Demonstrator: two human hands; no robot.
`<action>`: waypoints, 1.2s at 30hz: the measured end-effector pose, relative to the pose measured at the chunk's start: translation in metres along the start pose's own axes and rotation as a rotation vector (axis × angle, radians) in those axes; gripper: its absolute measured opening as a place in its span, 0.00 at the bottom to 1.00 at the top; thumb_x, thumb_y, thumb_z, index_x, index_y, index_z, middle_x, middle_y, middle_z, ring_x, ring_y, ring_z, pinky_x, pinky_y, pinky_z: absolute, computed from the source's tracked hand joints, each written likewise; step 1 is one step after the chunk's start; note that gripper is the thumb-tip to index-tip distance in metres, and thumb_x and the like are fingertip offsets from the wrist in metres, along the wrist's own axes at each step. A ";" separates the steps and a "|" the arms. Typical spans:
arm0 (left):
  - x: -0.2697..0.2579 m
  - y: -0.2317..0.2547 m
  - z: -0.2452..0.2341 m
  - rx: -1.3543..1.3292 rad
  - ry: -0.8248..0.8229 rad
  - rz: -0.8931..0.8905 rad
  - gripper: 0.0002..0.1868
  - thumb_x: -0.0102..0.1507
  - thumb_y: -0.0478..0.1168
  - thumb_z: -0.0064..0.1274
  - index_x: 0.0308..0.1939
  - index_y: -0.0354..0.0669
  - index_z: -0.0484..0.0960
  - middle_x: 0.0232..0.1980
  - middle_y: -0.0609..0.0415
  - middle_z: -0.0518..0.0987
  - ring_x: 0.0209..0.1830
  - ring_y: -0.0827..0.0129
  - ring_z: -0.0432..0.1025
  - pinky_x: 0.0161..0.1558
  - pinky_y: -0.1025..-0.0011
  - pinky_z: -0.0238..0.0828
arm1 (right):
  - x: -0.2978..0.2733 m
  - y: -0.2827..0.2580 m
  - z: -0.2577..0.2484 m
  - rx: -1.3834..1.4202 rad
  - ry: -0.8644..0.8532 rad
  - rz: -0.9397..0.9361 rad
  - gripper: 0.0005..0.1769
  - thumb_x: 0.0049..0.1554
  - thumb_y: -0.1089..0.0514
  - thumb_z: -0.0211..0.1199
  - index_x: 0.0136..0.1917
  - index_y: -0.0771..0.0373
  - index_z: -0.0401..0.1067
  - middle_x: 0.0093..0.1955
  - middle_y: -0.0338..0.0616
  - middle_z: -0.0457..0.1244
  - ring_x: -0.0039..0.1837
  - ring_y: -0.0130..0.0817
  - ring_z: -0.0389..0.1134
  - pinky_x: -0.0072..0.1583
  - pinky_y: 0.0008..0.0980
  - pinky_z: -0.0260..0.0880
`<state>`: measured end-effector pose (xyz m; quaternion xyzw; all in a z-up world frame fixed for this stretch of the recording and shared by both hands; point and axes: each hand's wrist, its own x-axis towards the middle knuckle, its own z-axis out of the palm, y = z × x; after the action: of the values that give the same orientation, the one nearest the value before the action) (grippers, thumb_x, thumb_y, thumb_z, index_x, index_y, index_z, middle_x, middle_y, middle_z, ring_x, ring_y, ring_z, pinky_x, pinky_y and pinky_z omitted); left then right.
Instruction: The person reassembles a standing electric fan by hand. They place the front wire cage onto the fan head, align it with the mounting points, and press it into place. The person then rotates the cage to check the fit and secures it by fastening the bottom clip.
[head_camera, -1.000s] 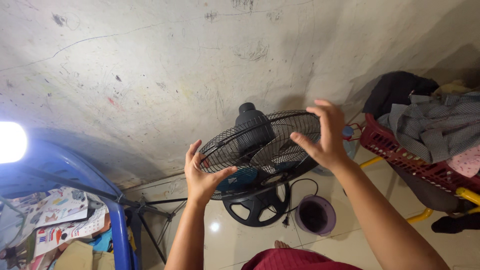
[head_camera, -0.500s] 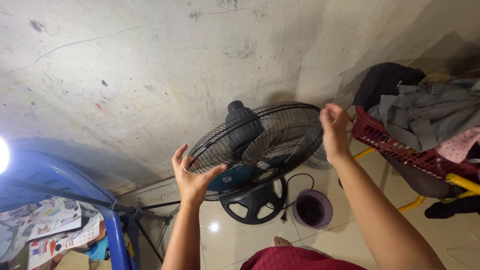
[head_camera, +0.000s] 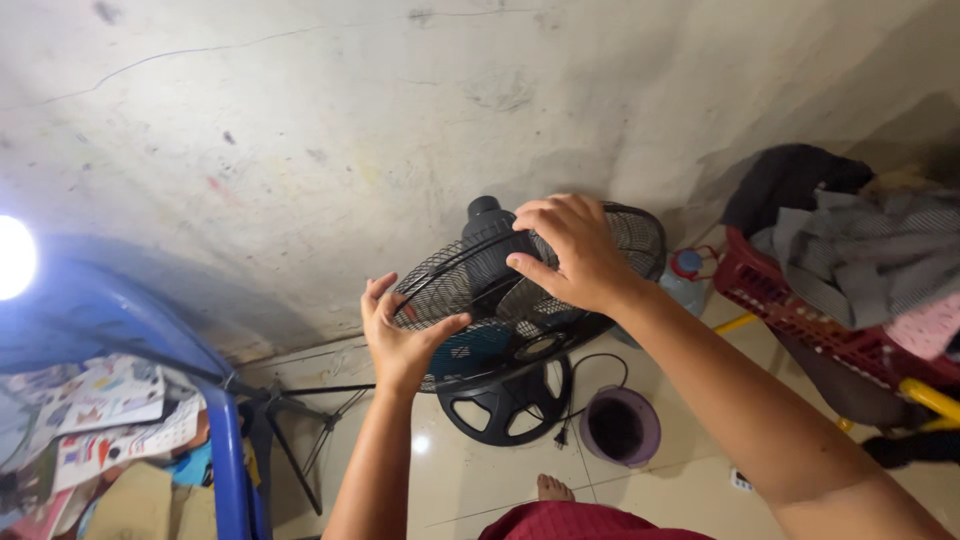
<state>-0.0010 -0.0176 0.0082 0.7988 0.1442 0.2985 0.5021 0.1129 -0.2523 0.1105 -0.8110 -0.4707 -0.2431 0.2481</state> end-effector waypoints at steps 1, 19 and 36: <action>0.000 0.002 0.000 0.022 0.007 -0.005 0.35 0.37 0.51 0.81 0.30 0.31 0.75 0.67 0.42 0.69 0.78 0.46 0.54 0.70 0.54 0.59 | 0.006 -0.002 0.000 -0.014 -0.033 -0.004 0.23 0.58 0.44 0.72 0.61 0.53 0.68 0.67 0.39 0.64 0.71 0.42 0.61 0.73 0.46 0.55; -0.022 -0.035 -0.004 -0.605 0.165 -0.058 0.41 0.55 0.60 0.64 0.62 0.40 0.66 0.72 0.50 0.62 0.78 0.52 0.53 0.72 0.54 0.58 | 0.020 -0.009 0.011 -0.086 -0.227 -0.172 0.52 0.30 0.35 0.82 0.57 0.64 0.61 0.61 0.45 0.58 0.61 0.44 0.59 0.63 0.50 0.52; -0.086 -0.192 0.047 -0.622 0.225 -0.525 0.35 0.70 0.54 0.34 0.78 0.41 0.56 0.79 0.47 0.61 0.79 0.60 0.55 0.74 0.65 0.48 | 0.022 -0.013 0.027 -0.110 -0.174 -0.158 0.52 0.28 0.36 0.84 0.55 0.61 0.59 0.59 0.48 0.57 0.59 0.46 0.56 0.60 0.49 0.52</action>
<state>-0.0253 -0.0099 -0.2056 0.5075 0.2998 0.2751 0.7595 0.1150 -0.2155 0.1065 -0.8019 -0.5389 -0.2160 0.1412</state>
